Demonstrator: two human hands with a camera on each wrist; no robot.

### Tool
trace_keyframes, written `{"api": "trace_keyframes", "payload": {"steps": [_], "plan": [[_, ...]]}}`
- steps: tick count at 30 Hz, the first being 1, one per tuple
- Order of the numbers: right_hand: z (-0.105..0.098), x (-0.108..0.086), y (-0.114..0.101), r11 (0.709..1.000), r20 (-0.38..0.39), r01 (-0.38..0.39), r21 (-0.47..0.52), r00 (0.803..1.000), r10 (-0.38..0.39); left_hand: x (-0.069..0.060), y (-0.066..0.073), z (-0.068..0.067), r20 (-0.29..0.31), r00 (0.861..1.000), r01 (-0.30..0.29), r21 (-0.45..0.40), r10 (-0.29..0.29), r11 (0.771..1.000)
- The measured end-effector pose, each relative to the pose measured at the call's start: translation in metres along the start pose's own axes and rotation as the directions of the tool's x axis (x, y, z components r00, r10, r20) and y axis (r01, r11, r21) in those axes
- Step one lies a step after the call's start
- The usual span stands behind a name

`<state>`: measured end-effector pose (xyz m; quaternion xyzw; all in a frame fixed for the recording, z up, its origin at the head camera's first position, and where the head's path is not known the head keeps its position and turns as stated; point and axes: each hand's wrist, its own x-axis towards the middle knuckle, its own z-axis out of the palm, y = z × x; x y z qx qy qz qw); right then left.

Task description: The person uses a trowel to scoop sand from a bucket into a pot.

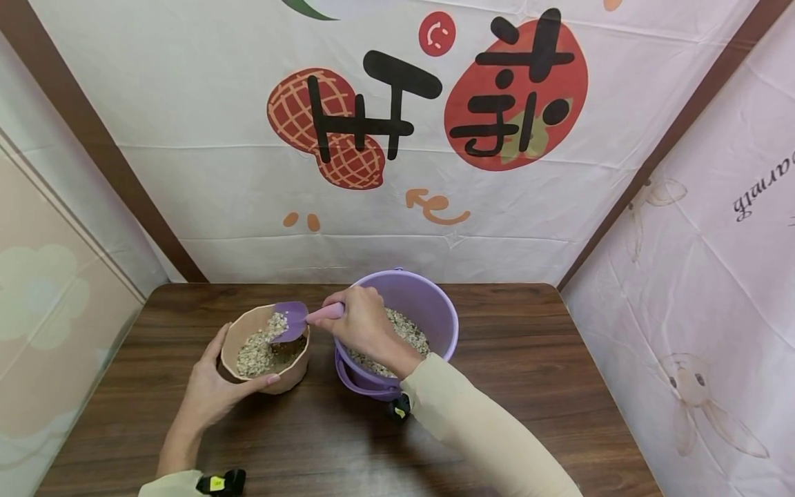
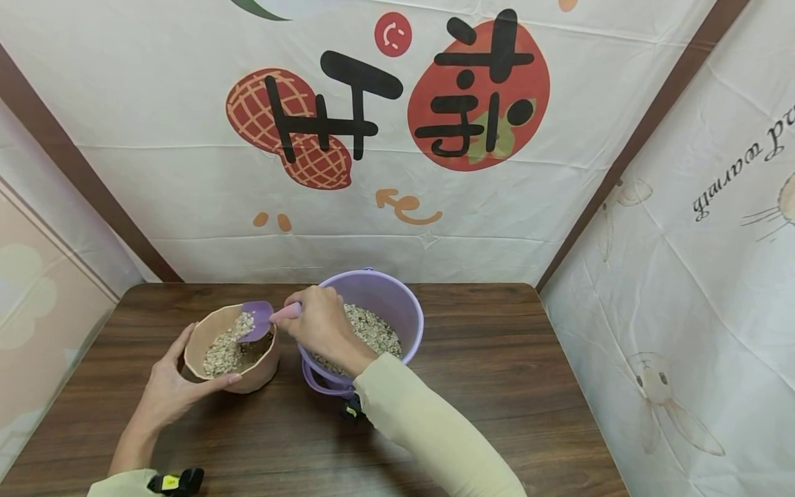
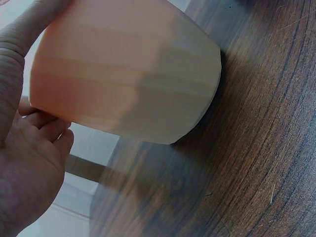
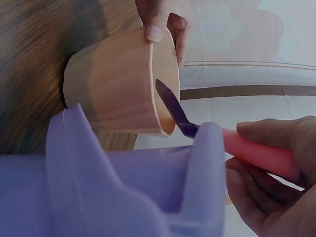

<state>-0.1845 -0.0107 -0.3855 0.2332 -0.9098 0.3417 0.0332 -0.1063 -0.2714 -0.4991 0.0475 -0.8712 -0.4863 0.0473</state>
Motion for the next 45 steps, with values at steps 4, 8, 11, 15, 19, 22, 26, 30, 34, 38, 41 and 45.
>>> {"api": "trace_keyframes", "payload": {"steps": [4, 8, 11, 15, 19, 22, 26, 30, 34, 38, 41, 45], "plan": [[-0.002, -0.002, -0.001, 0.997, -0.004, 0.031, -0.066, 0.999, -0.032, -0.001, 0.0, 0.0, 0.002, 1.0, 0.003, 0.006, -0.004, 1.0], [-0.004, -0.003, -0.001, 0.99, 0.006, 0.092, -0.104, 0.996, -0.092, -0.002, 0.001, 0.0, 0.002, 1.0, 0.0, 0.005, 0.0, 1.0], [-0.007, -0.004, -0.001, 0.98, 0.01, 0.15, -0.129, 0.989, -0.15, -0.002, 0.0, 0.0, -0.003, 1.0, -0.005, 0.005, 0.005, 1.0], [-0.009, -0.005, 0.0, 0.96, 0.007, 0.215, -0.177, 0.976, -0.217, -0.001, 0.0, 0.0, -0.005, 1.0, -0.007, 0.0, 0.007, 1.0], [-0.011, -0.008, 0.001, 0.938, 0.001, 0.265, -0.223, 0.962, -0.272, -0.001, 0.0, 0.0, -0.001, 1.0, -0.004, -0.005, 0.004, 1.0], [-0.012, -0.009, 0.002, 0.932, -0.009, 0.291, -0.218, 0.954, -0.3, 0.0, 0.001, -0.001, 0.004, 1.0, 0.0, -0.004, 0.0, 1.0], [-0.014, -0.012, 0.004, 0.939, -0.033, 0.298, -0.171, 0.951, -0.308, 0.0, 0.001, 0.0, 0.006, 1.0, -0.001, -0.007, 0.001, 1.0], [-0.018, -0.015, 0.006, 0.95, -0.072, 0.293, -0.107, 0.951, -0.301, 0.0, 0.001, 0.0, 0.001, 1.0, -0.008, -0.009, 0.008, 1.0], [-0.022, -0.019, 0.011, 0.956, -0.136, 0.294, -0.004, 0.947, -0.292, 0.0, 0.001, -0.001, -0.005, 1.0, -0.012, -0.006, 0.012, 1.0], [-0.029, -0.024, 0.015, 0.954, -0.186, 0.291, 0.075, 0.944, -0.273, 0.0, 0.001, -0.001, -0.007, 1.0, -0.012, -0.008, 0.012, 1.0], [-0.034, -0.027, 0.017, 0.953, -0.202, 0.276, 0.122, 0.947, -0.249, 0.0, 0.0, -0.001, -0.007, 1.0, -0.016, -0.014, 0.016, 1.0], [-0.041, -0.033, 0.022, 0.957, -0.217, 0.231, 0.175, 0.957, -0.191, 0.0, -0.001, 0.0, -0.008, 1.0, -0.021, -0.016, 0.021, 1.0]]}}
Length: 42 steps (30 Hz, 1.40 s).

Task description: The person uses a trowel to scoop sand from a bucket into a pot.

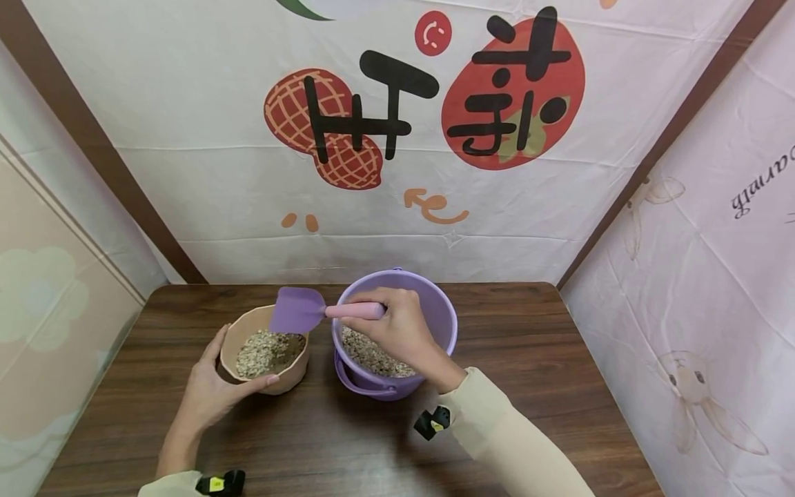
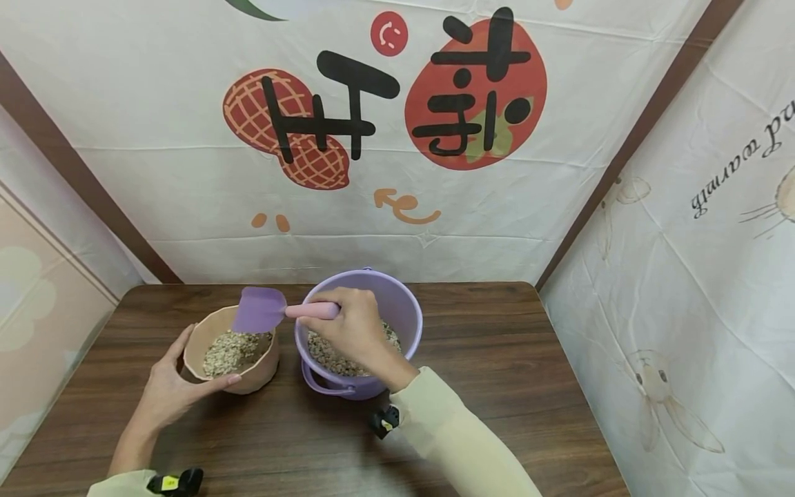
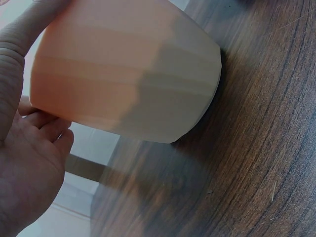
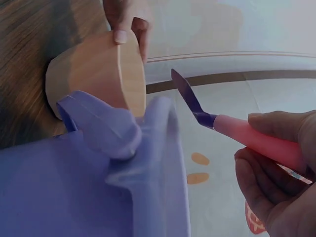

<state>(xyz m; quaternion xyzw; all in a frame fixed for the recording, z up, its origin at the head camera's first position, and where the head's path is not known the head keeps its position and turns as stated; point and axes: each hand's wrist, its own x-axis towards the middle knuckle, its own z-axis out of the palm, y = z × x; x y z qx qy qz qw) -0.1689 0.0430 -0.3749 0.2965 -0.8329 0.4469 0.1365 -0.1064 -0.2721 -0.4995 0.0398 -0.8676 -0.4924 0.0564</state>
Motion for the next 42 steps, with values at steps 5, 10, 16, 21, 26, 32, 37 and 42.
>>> {"api": "trace_keyframes", "payload": {"steps": [5, 10, 16, 21, 26, 32, 37, 42], "plan": [[-0.012, -0.008, 0.003, 0.993, -0.023, -0.101, 0.062, 0.994, 0.103, 0.0, -0.001, 0.0, -0.004, 1.0, -0.006, -0.005, 0.006, 1.0], [-0.025, -0.015, 0.007, 0.979, -0.046, -0.167, 0.117, 0.984, 0.173, 0.0, 0.0, 0.0, -0.011, 1.0, -0.013, -0.005, 0.013, 1.0], [-0.042, -0.025, 0.015, 0.956, -0.057, -0.226, 0.184, 0.969, 0.24, 0.0, 0.0, 0.001, -0.016, 1.0, -0.026, -0.005, 0.026, 1.0], [-0.054, -0.034, 0.022, 0.928, -0.052, -0.277, 0.251, 0.953, 0.298, 0.0, 0.001, 0.001, -0.019, 0.999, -0.037, -0.014, 0.036, 0.999], [-0.065, -0.043, 0.028, 0.914, -0.062, -0.318, 0.254, 0.937, 0.343, 0.0, 0.001, 0.001, -0.022, 0.999, -0.036, -0.012, 0.036, 0.999], [-0.077, -0.052, 0.028, 0.896, -0.078, -0.383, 0.225, 0.909, 0.409, -0.001, 0.0, 0.002, -0.021, 0.999, -0.027, 0.003, 0.027, 1.0], [-0.086, -0.059, 0.032, 0.882, -0.084, -0.413, 0.228, 0.894, 0.44, -0.001, -0.001, 0.001, -0.019, 1.0, -0.012, 0.022, 0.013, 1.0], [-0.094, -0.071, 0.047, 0.892, -0.116, -0.392, 0.224, 0.898, 0.424, 0.0, -0.001, 0.001, -0.015, 1.0, -0.006, 0.032, 0.007, 0.999]]}}
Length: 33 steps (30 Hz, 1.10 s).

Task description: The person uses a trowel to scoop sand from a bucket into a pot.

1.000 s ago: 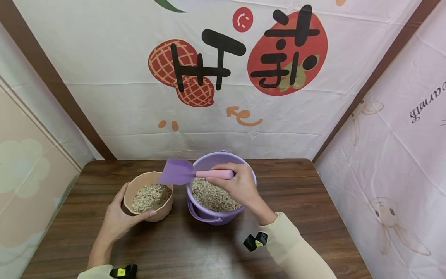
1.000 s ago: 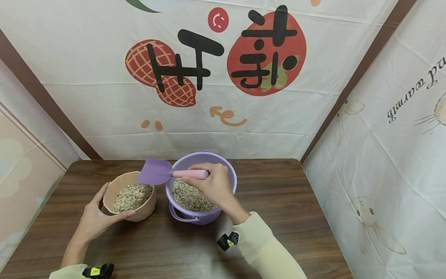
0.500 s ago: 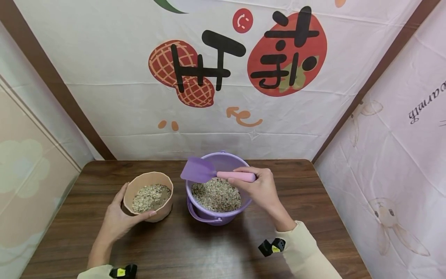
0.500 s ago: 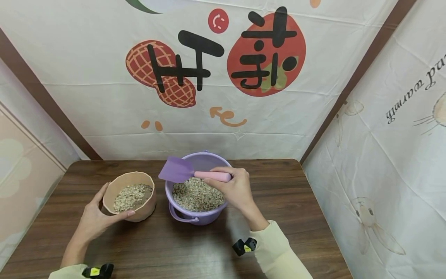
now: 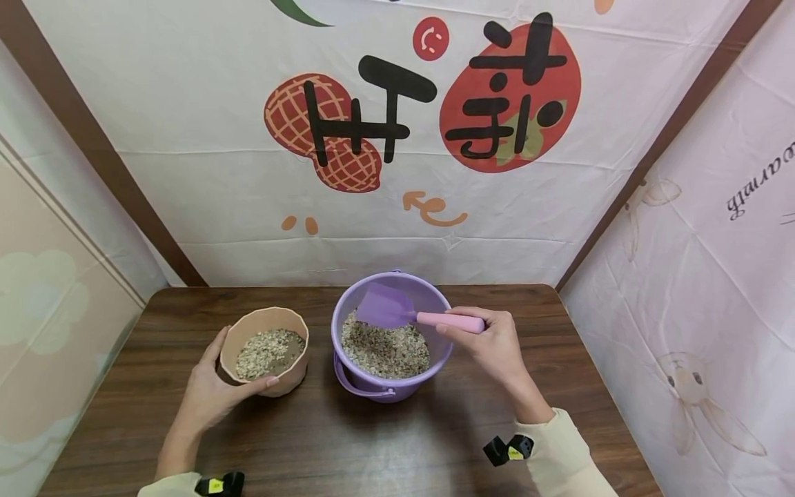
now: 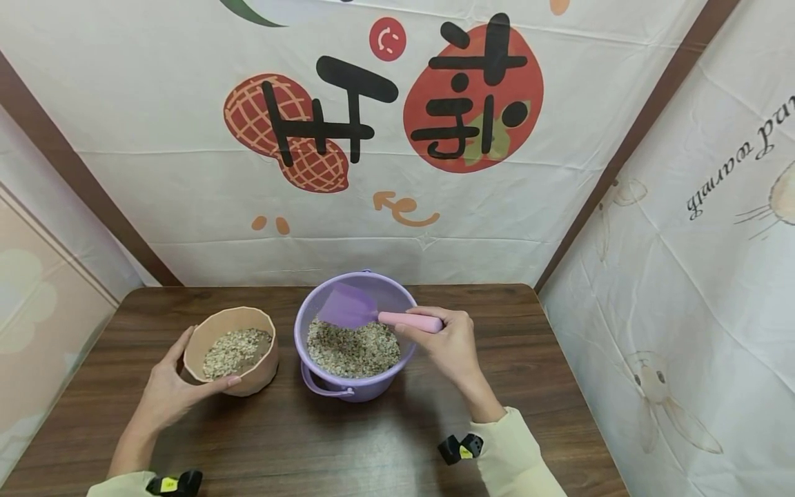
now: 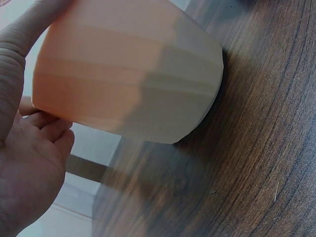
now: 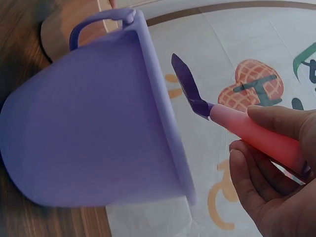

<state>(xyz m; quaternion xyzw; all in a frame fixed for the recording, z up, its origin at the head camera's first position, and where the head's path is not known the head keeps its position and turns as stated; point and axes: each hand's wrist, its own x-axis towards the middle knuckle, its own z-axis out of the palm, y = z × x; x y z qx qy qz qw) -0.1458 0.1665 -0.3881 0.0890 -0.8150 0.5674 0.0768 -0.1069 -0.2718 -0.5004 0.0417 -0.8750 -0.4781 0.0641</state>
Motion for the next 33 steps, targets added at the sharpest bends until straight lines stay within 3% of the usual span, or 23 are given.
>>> {"api": "trace_keyframes", "payload": {"steps": [6, 19, 24, 33], "plan": [[-0.012, -0.004, 0.012, 1.0, 0.006, 0.028, 0.014, 1.0, -0.028, 0.0, 0.001, 0.0, 0.005, 1.0, -0.002, -0.014, 0.002, 1.0], [-0.019, -0.007, 0.021, 1.0, -0.004, -0.009, -0.018, 1.0, 0.008, 0.001, 0.004, -0.002, -0.004, 0.999, -0.041, -0.001, 0.041, 0.999], [-0.02, -0.007, 0.022, 1.0, -0.002, -0.009, -0.005, 1.0, 0.009, 0.001, 0.024, -0.002, -0.019, 0.995, -0.095, 0.02, 0.095, 0.995], [-0.02, -0.006, 0.024, 1.0, -0.002, -0.013, -0.003, 1.0, 0.013, 0.0, 0.069, 0.011, 0.027, 0.98, -0.196, -0.005, 0.197, 0.98]]}}
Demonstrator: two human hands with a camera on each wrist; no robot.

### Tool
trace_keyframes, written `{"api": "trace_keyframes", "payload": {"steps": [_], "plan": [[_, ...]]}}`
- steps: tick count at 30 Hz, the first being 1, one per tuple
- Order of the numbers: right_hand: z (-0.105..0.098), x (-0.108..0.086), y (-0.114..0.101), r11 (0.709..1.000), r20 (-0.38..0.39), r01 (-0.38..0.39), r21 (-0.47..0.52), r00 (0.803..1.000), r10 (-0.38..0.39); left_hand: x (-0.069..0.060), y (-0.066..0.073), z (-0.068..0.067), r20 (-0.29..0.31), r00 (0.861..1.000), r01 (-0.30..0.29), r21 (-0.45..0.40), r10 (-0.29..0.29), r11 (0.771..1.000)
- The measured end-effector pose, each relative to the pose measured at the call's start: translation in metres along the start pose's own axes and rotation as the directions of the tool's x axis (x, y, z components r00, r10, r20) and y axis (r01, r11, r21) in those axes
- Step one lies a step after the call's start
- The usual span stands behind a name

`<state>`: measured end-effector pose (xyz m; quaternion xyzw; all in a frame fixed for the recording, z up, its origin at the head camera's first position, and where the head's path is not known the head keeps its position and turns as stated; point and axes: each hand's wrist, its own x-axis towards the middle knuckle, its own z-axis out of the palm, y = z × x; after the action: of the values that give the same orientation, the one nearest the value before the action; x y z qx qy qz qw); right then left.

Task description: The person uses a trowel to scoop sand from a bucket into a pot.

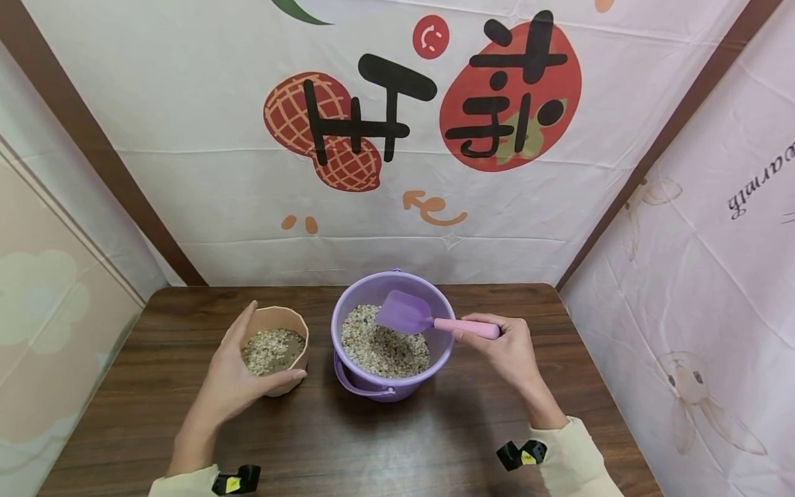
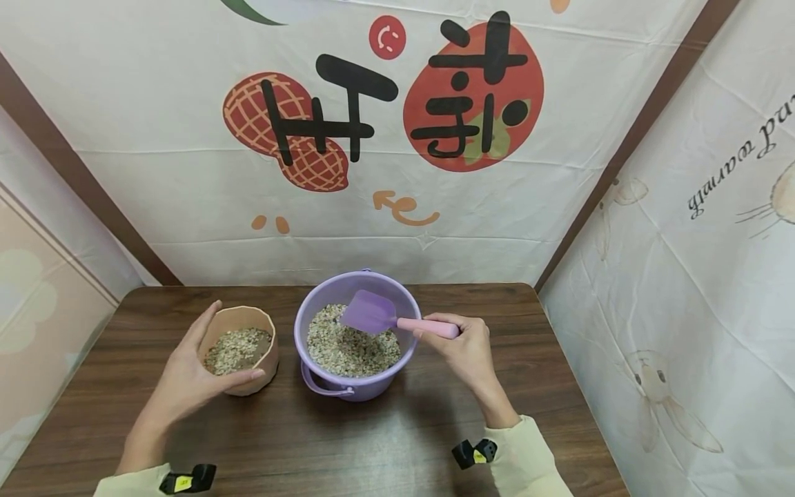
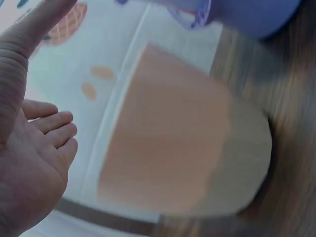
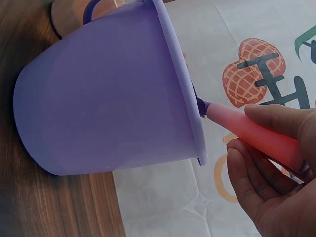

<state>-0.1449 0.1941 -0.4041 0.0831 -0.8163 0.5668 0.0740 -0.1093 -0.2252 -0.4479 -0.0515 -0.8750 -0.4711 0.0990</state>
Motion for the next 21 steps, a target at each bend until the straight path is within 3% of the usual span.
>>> {"api": "trace_keyframes", "payload": {"steps": [8, 12, 21], "plan": [[0.001, 0.001, 0.001, 1.0, 0.015, 0.017, -0.004, 1.0, -0.017, 0.006, 0.025, 0.031, 0.091, 0.994, -0.057, -0.04, 0.06, 0.998], [0.001, 0.001, 0.002, 1.0, 0.011, 0.013, -0.013, 1.0, -0.013, 0.009, 0.031, 0.045, 0.13, 0.989, -0.055, -0.091, 0.067, 0.994], [0.0, 0.004, 0.0, 0.999, 0.045, 0.039, -0.029, 0.998, -0.037, 0.017, 0.036, 0.07, 0.154, 0.985, -0.08, -0.023, 0.082, 0.997]]}}
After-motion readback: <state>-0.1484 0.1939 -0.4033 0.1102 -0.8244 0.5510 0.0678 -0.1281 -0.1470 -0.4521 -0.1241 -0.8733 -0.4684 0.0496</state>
